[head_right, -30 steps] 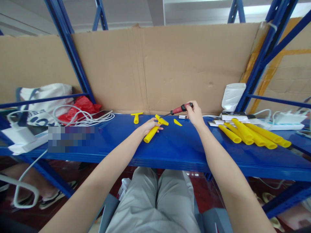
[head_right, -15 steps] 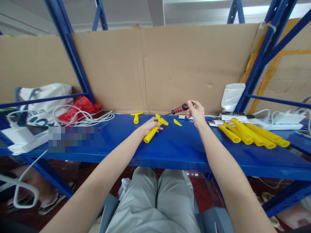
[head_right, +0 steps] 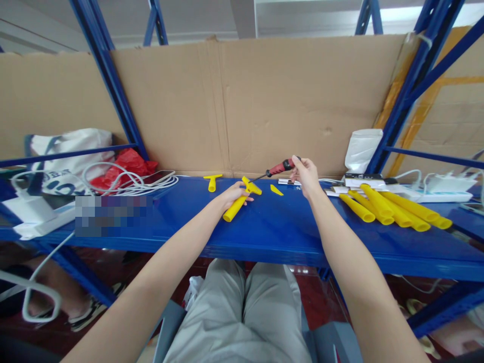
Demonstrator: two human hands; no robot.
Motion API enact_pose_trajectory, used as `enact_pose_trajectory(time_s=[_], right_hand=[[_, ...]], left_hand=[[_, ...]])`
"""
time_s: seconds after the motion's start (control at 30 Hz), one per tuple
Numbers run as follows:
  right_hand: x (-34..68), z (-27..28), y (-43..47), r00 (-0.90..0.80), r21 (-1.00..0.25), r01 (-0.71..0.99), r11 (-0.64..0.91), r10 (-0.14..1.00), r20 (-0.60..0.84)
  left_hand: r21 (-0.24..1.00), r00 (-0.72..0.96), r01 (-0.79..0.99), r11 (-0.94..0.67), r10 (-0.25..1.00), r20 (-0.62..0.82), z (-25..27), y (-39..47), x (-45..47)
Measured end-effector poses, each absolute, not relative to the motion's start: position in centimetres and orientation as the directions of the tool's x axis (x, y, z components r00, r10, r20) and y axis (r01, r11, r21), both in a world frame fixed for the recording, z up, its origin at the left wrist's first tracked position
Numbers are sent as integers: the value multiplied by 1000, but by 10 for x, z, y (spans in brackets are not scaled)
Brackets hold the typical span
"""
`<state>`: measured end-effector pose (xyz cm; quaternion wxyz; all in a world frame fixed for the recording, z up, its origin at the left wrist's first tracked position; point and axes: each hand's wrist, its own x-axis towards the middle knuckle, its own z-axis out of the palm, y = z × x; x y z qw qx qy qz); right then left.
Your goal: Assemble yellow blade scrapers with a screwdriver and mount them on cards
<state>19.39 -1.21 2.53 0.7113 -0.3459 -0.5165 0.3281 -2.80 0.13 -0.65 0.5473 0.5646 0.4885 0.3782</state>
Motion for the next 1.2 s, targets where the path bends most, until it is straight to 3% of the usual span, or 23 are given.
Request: enact_pose_trajectory(time_s=[0.43,0.77,1.2], right_hand=[[198,27,-14,191,-853,-171,494,866,463],[199,24,-10,269,-840,-166,517,843,466],[199,28,-16,154,-845,-198,496,867,473]], left_hand=[[987,236,146,68,966,-102,-6,1,-28],[987,234,140,73,967,-104,-7,1,-29],[987,227,145,73,968,-105,-7,3,-29]])
